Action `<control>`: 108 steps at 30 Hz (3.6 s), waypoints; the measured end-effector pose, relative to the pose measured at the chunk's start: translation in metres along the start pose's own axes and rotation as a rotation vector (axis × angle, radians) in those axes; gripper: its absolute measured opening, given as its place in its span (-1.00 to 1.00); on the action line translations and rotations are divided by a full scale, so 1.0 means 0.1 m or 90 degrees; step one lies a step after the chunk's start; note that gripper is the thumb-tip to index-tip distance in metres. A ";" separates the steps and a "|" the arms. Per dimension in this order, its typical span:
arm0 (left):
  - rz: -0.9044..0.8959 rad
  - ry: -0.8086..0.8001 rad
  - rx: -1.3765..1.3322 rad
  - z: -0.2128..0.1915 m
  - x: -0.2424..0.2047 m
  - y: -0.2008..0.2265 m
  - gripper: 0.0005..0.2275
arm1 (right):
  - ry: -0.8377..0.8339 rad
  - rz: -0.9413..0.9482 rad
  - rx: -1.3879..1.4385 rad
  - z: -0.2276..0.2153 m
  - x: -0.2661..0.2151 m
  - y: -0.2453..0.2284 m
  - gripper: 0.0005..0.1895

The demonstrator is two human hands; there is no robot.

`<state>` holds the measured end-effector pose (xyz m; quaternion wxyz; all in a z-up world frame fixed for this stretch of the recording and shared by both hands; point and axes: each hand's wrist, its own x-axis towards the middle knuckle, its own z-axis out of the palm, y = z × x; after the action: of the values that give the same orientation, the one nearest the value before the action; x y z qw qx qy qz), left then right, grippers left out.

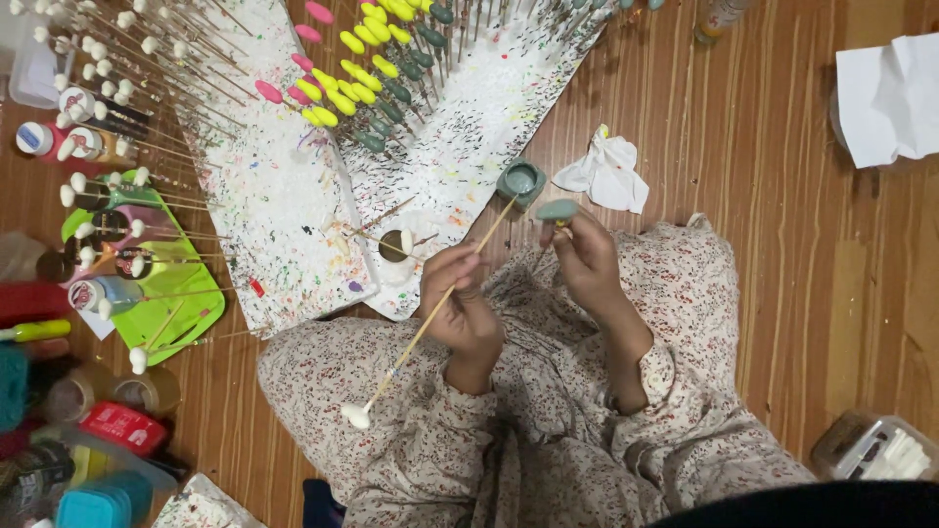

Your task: Dip fishing floats into paint and place them in a drying rack

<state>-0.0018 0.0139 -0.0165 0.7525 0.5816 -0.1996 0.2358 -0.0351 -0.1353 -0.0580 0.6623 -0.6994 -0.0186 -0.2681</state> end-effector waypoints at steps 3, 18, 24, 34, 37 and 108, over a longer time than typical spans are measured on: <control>-0.002 0.013 -0.001 -0.03 0.03 0.01 -0.78 | 0.027 -0.100 -0.164 0.03 0.07 -0.10 -0.83; 0.019 0.025 -0.055 -0.03 0.00 -0.02 -0.78 | 0.124 -0.240 -0.189 -0.06 -0.05 0.18 -0.88; 0.060 0.004 -0.197 -0.06 -0.11 -0.03 -0.79 | 0.123 -0.277 -0.225 -0.07 -0.05 0.20 -0.90; 0.034 -0.079 -0.161 -0.08 -0.09 0.10 -0.69 | 0.115 -0.286 -0.243 -0.03 0.04 -0.08 -0.92; 0.043 -0.061 -0.172 -0.06 -0.08 0.09 -0.68 | 0.117 -0.289 -0.242 -0.02 0.04 -0.09 -0.93; 0.085 -0.010 0.095 -0.24 0.20 -0.55 -0.71 | 0.133 -0.280 -0.264 -0.06 0.10 0.17 -0.81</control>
<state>0.0472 0.0283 -0.0543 0.6883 0.6231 -0.2256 0.2952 -0.0221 -0.1458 -0.0700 0.4299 -0.7675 -0.0463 -0.4733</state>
